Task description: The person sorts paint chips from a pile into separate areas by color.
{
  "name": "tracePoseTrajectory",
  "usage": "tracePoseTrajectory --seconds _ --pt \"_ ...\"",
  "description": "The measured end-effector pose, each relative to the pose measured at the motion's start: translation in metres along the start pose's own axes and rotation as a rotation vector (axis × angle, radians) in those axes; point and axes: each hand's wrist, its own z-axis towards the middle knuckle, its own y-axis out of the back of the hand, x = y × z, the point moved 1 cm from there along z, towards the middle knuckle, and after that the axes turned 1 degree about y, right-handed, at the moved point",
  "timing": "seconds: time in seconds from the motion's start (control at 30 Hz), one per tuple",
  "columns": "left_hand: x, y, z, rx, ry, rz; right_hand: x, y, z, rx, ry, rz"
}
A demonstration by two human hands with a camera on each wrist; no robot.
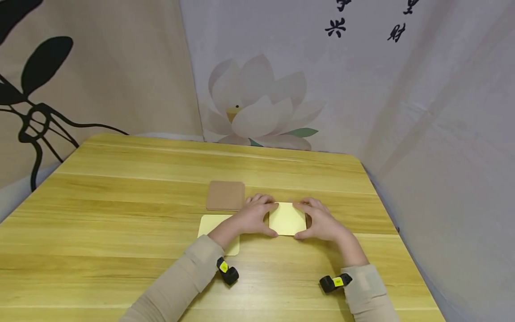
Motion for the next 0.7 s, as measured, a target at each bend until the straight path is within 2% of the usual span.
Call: tracePoseTrajectory --seconds 0.33,0.53,0.7 --pt "0.002 0.008 -0.009 -0.040 -0.006 -0.013 0.016 0.003 0.002 -0.010 0.025 -0.034" --pt "0.007 0.017 -0.022 -0.070 -0.042 -0.027 0.031 0.000 0.004 -0.036 0.050 -0.054" --pt "0.014 0.024 -0.038 -0.090 -0.054 -0.037 0.044 -0.007 0.010 -0.068 0.111 -0.092"
